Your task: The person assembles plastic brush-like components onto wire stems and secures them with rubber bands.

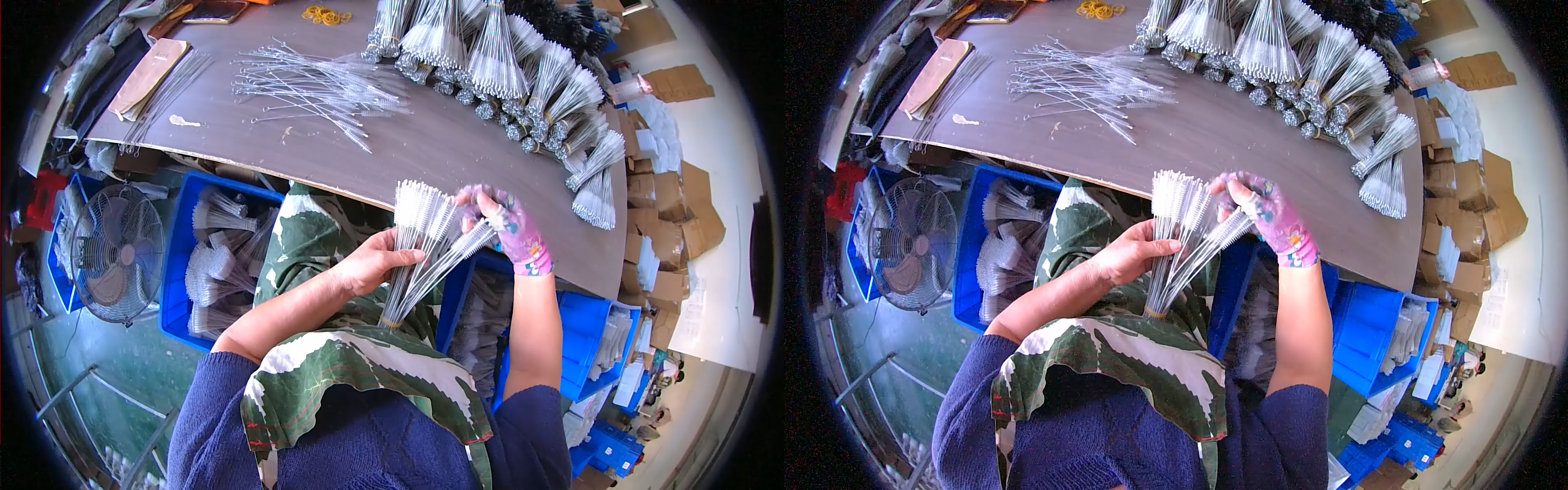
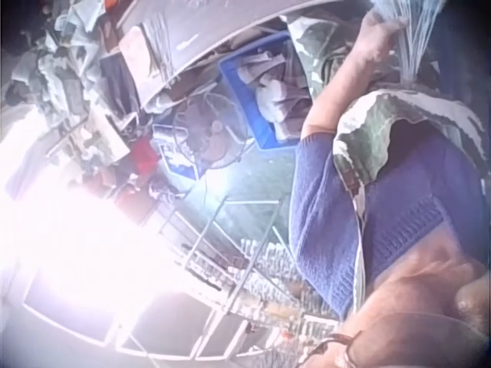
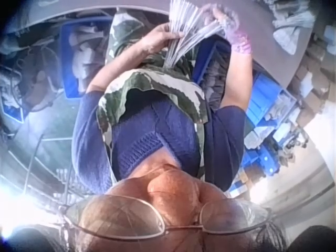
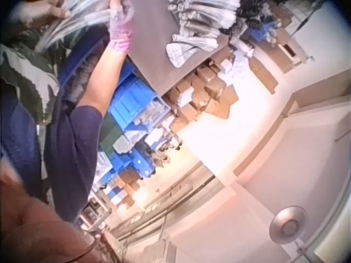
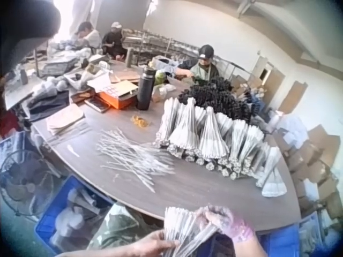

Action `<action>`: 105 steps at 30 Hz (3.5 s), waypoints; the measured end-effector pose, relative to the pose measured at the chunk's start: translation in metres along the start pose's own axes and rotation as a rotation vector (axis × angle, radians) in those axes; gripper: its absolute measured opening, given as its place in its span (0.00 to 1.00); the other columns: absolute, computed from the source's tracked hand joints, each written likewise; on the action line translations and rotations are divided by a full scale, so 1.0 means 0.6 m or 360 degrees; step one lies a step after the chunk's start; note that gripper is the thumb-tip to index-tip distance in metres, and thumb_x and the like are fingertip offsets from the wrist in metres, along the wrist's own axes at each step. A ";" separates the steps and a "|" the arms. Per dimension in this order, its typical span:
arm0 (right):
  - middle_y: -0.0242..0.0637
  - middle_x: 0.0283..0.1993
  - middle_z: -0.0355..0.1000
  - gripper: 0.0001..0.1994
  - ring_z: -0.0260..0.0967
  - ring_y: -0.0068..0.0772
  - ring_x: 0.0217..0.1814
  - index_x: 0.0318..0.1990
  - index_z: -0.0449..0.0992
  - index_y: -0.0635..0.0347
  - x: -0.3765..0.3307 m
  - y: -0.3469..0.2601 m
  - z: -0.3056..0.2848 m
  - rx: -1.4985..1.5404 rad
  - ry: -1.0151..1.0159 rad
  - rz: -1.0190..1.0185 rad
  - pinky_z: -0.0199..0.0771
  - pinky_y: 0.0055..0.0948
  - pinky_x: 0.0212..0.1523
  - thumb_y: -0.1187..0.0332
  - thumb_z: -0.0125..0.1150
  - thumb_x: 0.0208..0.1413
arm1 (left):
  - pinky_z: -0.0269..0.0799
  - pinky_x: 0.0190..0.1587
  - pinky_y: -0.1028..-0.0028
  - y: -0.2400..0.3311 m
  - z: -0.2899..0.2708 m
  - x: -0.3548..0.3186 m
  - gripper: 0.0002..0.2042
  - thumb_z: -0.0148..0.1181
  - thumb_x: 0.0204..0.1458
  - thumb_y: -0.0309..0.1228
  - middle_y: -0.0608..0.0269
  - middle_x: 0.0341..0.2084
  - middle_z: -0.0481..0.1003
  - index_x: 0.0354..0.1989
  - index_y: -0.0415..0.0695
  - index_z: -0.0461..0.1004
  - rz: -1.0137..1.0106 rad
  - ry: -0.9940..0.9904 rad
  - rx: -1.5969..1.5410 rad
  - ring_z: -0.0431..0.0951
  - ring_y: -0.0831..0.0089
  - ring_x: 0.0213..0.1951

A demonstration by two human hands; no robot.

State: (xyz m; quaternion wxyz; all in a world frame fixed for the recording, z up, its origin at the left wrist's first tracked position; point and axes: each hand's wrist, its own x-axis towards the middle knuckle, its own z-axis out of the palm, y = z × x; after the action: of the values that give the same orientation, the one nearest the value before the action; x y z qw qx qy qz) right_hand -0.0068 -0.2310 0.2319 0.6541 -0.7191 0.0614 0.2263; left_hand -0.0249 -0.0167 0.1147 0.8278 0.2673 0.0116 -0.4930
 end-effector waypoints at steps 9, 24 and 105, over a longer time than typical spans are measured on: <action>0.31 0.25 0.70 0.09 0.65 0.18 0.29 0.33 0.74 0.63 0.015 0.021 0.002 -0.0300 0.0186 -0.0071 0.62 0.19 0.32 0.66 0.55 0.55 | 0.69 0.45 0.74 -0.010 0.019 0.005 0.17 0.62 0.46 0.23 0.64 0.34 0.74 0.45 0.38 0.67 0.0133 0.0075 0.0294 0.73 0.77 0.37; 0.26 0.36 0.70 0.10 0.63 0.14 0.35 0.35 0.75 0.62 0.029 -0.016 0.026 -0.0457 0.0198 -0.0229 0.64 0.19 0.36 0.73 0.67 0.44 | 0.67 0.49 0.71 -0.001 0.017 -0.009 0.17 0.61 0.43 0.20 0.61 0.36 0.74 0.44 0.39 0.68 -0.0007 -0.0033 0.0074 0.74 0.72 0.40; 0.27 0.37 0.72 0.14 0.66 0.17 0.40 0.43 0.73 0.66 0.033 -0.003 -0.015 -0.0575 -0.0154 0.0075 0.66 0.21 0.42 0.68 0.61 0.50 | 0.65 0.36 0.85 -0.009 0.012 -0.014 0.12 0.56 0.55 0.37 0.70 0.27 0.73 0.39 0.41 0.71 0.0049 0.0101 0.0556 0.70 0.85 0.31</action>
State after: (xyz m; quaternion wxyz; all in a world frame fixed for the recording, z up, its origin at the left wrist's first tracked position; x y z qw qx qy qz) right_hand 0.0136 -0.2354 0.2262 0.5111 -0.8115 0.0050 0.2833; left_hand -0.0354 -0.0149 0.1210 0.7755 0.4227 -0.0523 -0.4660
